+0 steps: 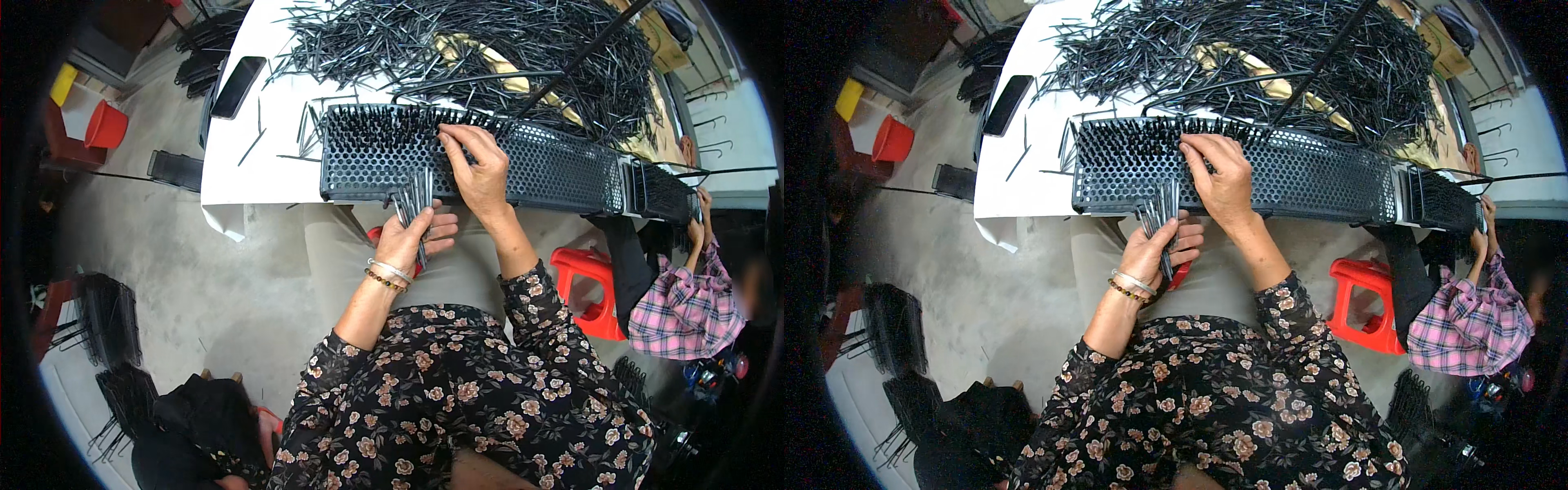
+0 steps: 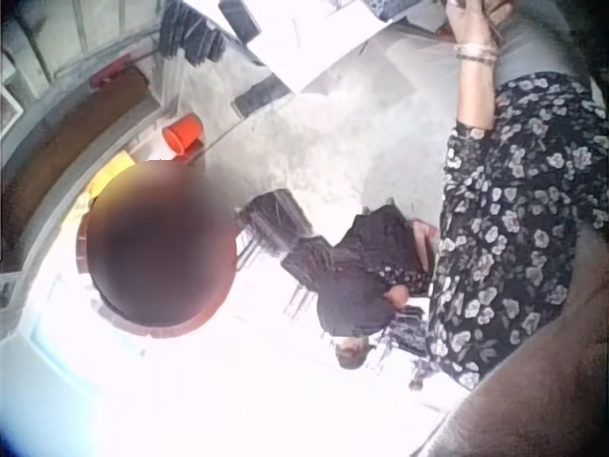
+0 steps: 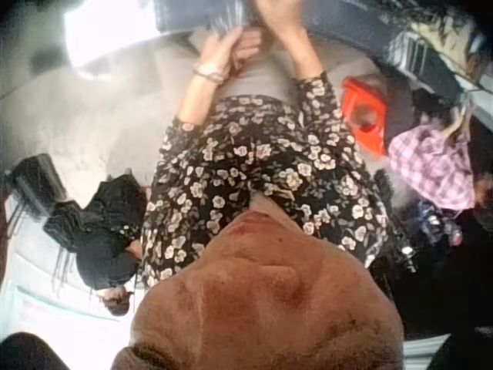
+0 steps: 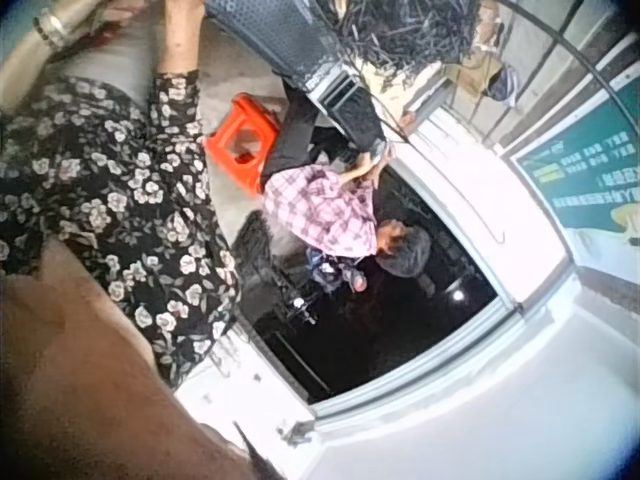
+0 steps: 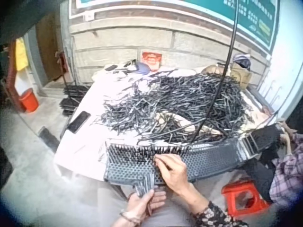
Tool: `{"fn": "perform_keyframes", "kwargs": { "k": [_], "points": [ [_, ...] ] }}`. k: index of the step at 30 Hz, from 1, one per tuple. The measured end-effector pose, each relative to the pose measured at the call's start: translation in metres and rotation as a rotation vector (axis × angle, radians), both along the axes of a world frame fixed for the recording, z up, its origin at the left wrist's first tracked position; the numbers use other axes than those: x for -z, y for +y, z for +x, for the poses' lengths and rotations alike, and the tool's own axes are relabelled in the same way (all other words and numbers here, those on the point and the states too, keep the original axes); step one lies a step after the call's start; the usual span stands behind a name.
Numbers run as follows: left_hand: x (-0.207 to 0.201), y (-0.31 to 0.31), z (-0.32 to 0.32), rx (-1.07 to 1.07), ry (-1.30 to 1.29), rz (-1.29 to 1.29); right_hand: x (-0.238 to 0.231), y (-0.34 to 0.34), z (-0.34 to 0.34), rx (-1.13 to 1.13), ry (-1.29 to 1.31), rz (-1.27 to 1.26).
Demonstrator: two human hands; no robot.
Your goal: The person is inserting black cable ties into a perforated metal grid component.
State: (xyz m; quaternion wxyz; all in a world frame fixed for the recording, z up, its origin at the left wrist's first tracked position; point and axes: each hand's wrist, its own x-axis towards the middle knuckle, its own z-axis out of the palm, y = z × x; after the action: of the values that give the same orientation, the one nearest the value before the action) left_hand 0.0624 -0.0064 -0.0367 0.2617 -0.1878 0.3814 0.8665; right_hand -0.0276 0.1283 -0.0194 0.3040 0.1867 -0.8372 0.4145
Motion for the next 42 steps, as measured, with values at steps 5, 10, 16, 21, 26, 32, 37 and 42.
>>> {"fn": "perform_keyframes", "kwargs": {
  "k": [5, 10, 16, 21, 26, 32, 37, 42],
  "points": [
    [0.002, 0.000, 0.000, 0.004, 0.010, 0.021, -0.002, 0.000, 0.000, -0.008, 0.047, 0.059],
    [0.003, -0.001, -0.001, 0.009, -0.001, 0.025, -0.006, 0.001, -0.003, -0.015, 0.045, 0.108],
    [0.003, 0.000, -0.002, -0.001, 0.006, 0.052, -0.011, 0.002, -0.007, -0.048, -0.011, 0.155],
    [0.006, -0.001, -0.003, 0.003, 0.038, 0.027, -0.009, 0.002, -0.004, -0.088, 0.046, 0.220],
    [0.007, -0.002, -0.002, 0.010, 0.047, -0.002, -0.005, -0.001, -0.004, -0.028, 0.025, 0.200],
    [-0.002, -0.004, -0.002, -0.028, 0.058, 0.026, -0.021, 0.004, 0.012, -0.048, -0.262, -0.100],
    [-0.004, -0.003, -0.004, 0.029, 0.160, -0.025, -0.025, 0.010, 0.029, -0.207, -0.863, -0.277],
    [0.001, 0.002, -0.004, 0.022, 0.091, -0.053, -0.020, 0.021, 0.026, -0.258, -0.842, -0.471]
  ]
}}
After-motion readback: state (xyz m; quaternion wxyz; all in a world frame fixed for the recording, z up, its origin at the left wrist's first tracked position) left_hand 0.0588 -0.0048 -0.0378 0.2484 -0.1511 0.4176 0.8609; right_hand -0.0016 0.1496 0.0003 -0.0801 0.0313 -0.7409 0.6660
